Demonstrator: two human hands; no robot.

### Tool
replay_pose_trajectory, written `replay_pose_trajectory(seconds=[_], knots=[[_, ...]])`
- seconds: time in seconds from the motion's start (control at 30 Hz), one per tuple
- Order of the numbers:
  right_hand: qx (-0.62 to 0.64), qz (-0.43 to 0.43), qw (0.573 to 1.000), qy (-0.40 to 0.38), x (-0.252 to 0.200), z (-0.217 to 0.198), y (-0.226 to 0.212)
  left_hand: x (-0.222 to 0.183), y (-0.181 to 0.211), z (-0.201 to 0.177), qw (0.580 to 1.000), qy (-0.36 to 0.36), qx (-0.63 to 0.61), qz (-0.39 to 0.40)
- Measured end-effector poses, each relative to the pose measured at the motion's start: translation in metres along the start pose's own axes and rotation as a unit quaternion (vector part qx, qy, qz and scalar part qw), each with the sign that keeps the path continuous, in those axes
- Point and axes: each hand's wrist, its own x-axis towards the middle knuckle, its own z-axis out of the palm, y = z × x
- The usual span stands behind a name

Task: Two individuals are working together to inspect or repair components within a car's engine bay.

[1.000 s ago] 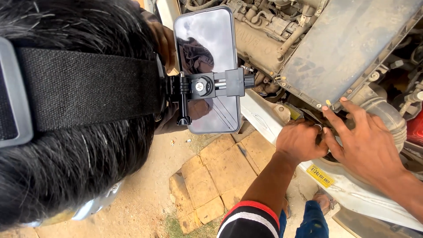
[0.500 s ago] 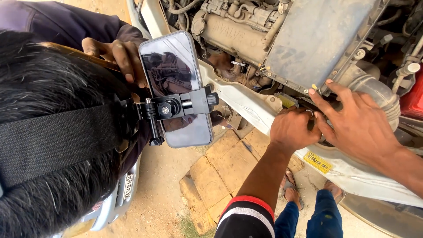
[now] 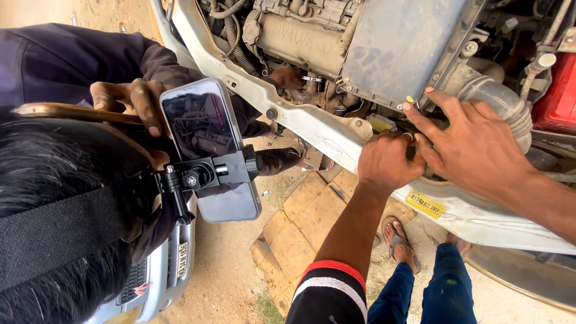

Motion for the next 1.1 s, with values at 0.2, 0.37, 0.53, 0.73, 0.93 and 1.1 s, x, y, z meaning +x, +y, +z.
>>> replay_pose_trajectory(seconds=[0.2,0.37,0.53,0.73,0.93,1.1], knots=[[0.000,0.000,1.000,-0.010,-0.0013,0.0005,-0.0005,-0.0007,0.0009,-0.0006,1.000,-0.014,-0.004,-0.012],[0.009,-0.001,1.000,0.005,-0.0013,0.0008,-0.0007,0.0002,0.0004,0.0001,1.000,-0.004,-0.003,-0.010],[0.025,-0.001,1.000,0.012,-0.0022,0.0007,-0.0012,-0.0003,0.0000,0.0004,1.000,-0.002,-0.001,-0.009],[0.030,-0.006,0.999,0.026,-0.0016,0.0023,-0.0005,0.0002,-0.0030,0.0026,1.000,0.007,0.001,-0.004],[0.031,-0.002,0.999,0.019,-0.0027,0.0009,-0.0013,-0.0008,-0.0013,0.0014,1.000,0.004,-0.001,-0.009],[0.012,-0.002,1.000,0.001,-0.0019,0.0068,0.0000,-0.0006,-0.0009,-0.0001,1.000,-0.009,-0.001,-0.016]])
